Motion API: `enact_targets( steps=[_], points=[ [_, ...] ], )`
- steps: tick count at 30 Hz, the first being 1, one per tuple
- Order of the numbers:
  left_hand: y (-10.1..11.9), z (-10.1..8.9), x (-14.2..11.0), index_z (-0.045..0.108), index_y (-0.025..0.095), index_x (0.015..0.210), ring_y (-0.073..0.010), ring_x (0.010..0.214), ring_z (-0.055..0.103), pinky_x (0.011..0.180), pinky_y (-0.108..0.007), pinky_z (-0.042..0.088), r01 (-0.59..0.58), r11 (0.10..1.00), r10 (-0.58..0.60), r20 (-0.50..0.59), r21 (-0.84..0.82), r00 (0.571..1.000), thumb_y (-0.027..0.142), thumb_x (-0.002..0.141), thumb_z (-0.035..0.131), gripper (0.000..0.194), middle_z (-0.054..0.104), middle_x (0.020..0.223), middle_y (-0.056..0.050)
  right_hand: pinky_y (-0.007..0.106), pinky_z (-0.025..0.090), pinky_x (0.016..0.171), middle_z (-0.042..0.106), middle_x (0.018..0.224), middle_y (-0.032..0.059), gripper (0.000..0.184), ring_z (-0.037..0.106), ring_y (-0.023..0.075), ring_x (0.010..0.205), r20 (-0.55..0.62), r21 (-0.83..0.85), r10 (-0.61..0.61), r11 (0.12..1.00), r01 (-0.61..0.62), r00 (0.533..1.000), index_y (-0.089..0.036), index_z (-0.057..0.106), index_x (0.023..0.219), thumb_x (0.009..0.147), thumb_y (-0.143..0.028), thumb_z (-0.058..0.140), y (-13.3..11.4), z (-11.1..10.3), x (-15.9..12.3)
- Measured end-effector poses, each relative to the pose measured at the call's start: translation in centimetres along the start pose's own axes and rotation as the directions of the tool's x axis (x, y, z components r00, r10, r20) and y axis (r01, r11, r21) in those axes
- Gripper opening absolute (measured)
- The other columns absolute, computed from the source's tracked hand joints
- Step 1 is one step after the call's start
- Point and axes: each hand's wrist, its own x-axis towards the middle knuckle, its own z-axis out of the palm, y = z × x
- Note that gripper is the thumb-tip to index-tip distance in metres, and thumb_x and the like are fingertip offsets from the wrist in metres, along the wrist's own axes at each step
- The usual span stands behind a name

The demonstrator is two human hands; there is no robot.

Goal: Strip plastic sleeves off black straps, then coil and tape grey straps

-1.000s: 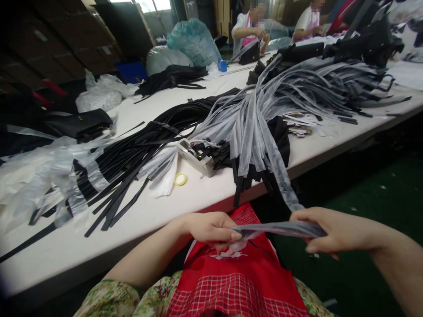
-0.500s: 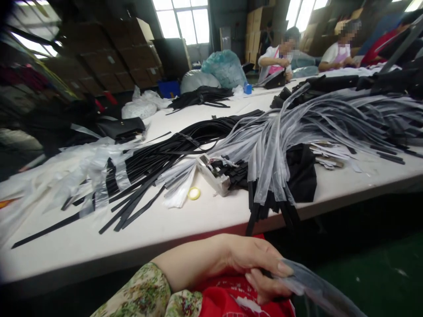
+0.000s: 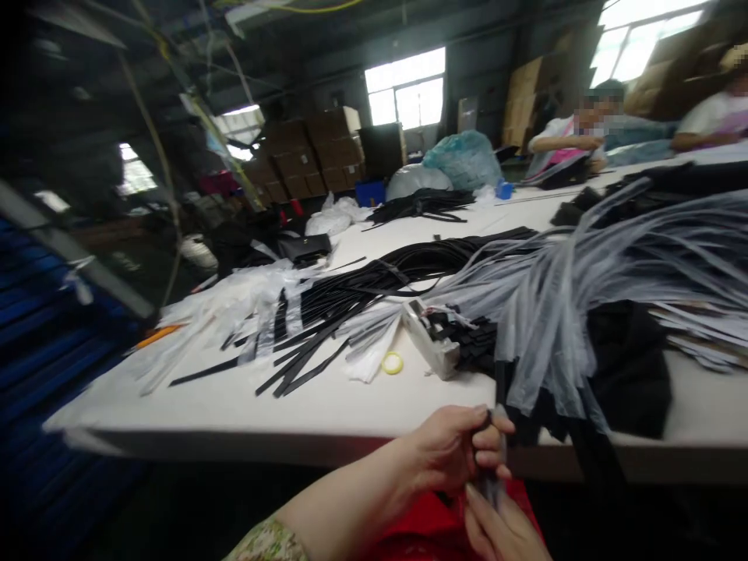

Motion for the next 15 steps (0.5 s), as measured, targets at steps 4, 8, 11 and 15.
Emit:
enact_targets(
  steps=[4,8,11,15],
  points=[
    [-1.7,0.8,0.6,0.054,0.014,0.11,-0.0141,0.059,0.05,0.076,-0.037,0.05,-0.179,0.815,0.3,-0.137,0.551,0.944,0.052,0.092,0.044,0.043,0.052,0.068,0.001,0.019,0.029,0.035,0.039,0.044,-0.0088,0.045,0.029,0.0063,0.033,-0.138,0.264,0.038,0.964,0.0,0.99,-0.022,0.057,0.084,0.078,-0.066,0.056,-3.0,0.7,-0.5],
    [-2.1,-1.8,1.2,0.057,0.015,0.116,-0.0268,0.094,0.057,0.093,-0.044,0.041,-0.167,0.135,0.366,0.108,0.977,0.924,0.043,0.093,0.043,0.038,0.063,0.099,-0.014,0.015,0.023,0.032,0.044,0.043,-0.0081,0.03,0.031,0.0039,0.031,-0.133,0.272,0.012,0.962,0.025,0.991,-0.017,0.056,0.077,0.074,-0.046,0.062,-4.0,-2.0,-2.2],
    [-2.3,-3.1,1.0,0.065,0.017,0.103,-0.0298,0.091,0.058,0.086,-0.042,0.042,-0.144,-0.191,0.197,0.182,0.971,0.963,0.04,0.09,0.048,0.031,0.064,0.095,-0.015,0.017,0.028,0.034,0.049,0.047,-0.0058,0.024,0.038,0.006,0.034,-0.196,0.051,-0.064,0.996,0.076,0.978,-0.016,0.055,0.073,0.071,-0.038,0.063,-3.1,-5.4,-5.1],
    [-3.1,-1.8,0.1,0.067,0.017,0.072,-0.0185,0.058,0.052,0.062,-0.03,0.039,-0.089,-0.114,-0.075,0.081,0.989,0.994,0.052,0.094,0.036,0.052,0.055,0.06,-0.005,0.028,0.05,0.062,0.063,0.073,0.0016,0.014,0.06,0.0166,0.066,-0.452,-0.525,-0.329,0.85,0.051,0.829,-0.017,0.063,0.082,0.07,-0.019,0.058,-2.2,-9.4,-7.8]
  ],
)
